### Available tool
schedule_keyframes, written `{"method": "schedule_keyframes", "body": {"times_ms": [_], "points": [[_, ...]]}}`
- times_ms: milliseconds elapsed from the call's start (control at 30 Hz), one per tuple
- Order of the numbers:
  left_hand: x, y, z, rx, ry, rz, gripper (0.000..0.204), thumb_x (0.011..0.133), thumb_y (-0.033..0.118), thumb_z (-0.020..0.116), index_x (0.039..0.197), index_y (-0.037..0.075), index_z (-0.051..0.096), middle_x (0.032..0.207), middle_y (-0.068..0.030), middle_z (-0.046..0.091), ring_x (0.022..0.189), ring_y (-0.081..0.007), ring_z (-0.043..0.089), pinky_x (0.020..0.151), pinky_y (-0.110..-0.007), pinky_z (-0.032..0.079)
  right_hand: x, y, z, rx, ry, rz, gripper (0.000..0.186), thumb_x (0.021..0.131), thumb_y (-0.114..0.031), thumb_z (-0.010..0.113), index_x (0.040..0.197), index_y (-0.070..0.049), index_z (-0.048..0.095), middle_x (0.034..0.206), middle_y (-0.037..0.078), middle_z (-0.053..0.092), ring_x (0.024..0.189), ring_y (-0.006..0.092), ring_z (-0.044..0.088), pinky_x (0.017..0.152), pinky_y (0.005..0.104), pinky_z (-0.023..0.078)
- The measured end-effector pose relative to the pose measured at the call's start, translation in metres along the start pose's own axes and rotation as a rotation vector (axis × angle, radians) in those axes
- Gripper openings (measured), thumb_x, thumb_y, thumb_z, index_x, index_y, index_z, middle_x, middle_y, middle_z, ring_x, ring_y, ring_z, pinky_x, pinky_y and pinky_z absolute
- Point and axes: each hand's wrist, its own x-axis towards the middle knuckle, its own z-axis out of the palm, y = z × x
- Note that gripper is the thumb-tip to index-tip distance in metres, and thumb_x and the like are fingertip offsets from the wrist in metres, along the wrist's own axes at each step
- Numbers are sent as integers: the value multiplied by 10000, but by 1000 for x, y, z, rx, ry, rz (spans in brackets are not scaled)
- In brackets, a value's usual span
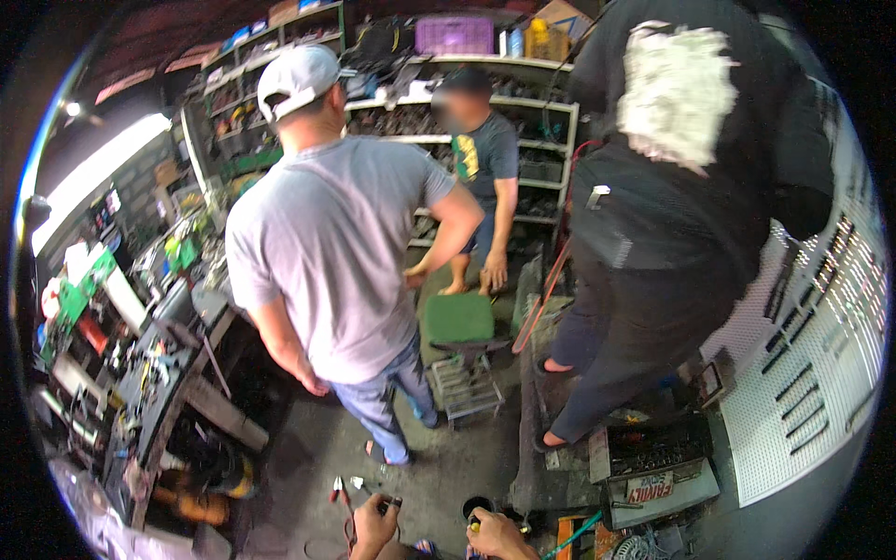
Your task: The person uses a hammer to tap a cylindrical metal part held in the left hand, repeatedly striking it on a workbench. The person then moves to a bench grinder and grinds the same part against the spinning wheel.
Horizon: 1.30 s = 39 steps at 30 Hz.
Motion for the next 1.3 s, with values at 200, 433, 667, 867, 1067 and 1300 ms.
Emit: {"method": "schedule_keyframes", "body": {"times_ms": [200, 433, 667, 867, 1067, 1300], "points": [[-45, -59, -21, -23, 78, -218, 188, 845, 176, 781, 931, 11, 752, 718, -167, 707, 645, -300, 701, 646, -393, 543, 12, 6, 35, -44, -275, -77, 313, 886, -295, 698, 1065, -45, 644, 920, 266, 710, 934, 470, 690, 785, 542, 540], [-56, -162, -92, -141, 225, -359, 190, 813, 72, 724, 989, 13, 766, 752, -144, 729, 670, -237, 701, 674, -363, 548, 69, -83, 97, -142, -439, -297, 279, 923, -267, 656, 1036, -18, 599, 968, 246, 703, 950, 471, 679, 793, 551, 527], [-70, -241, -206, 13, 249, -511, 215, 817, 80, 703, 1008, 3, 765, 858, -176, 757, 777, -257, 738, 746, -366, 569, 105, -222, 179, 6, -392, -521, 214, 900, -225, 686, 972, -36, 617, 872, 244, 682, 871, 485, 667, 719, 552, 514], [-38, -244, -279, -108, 130, -471, 400, 819, 100, 755, 1212, 34, 730, 1034, -149, 772, 949, -219, 741, 849, -334, 577, 108, -312, 212, 218, -486, -495, 188, 919, -218, 712, 964, -46, 651, 840, 194, 690, 764, 395, 682, 693, 449, 539], [27, -189, -327, -390, -134, -222, 701, 799, 167, 798, 1450, 48, 570, 1392, -184, 652, 1317, -295, 602, 1138, -396, 441, 128, -396, 239, 565, -645, -401, 159, 960, -167, 713, 932, -26, 645, 852, 46, 670, 773, 164, 631, 738, 327, 513], [95, -204, -383, -487, 99, -297, 523, 839, 124, 755, 1300, -28, 561, 1143, -244, 703, 1086, -355, 705, 941, -401, 535, 182, -487, 330, 1114, -888, -364, 124, 1039, -120, 639, 1060, -4, 601, 975, 87, 649, 945, 154, 606, 892, 313, 503]]}}
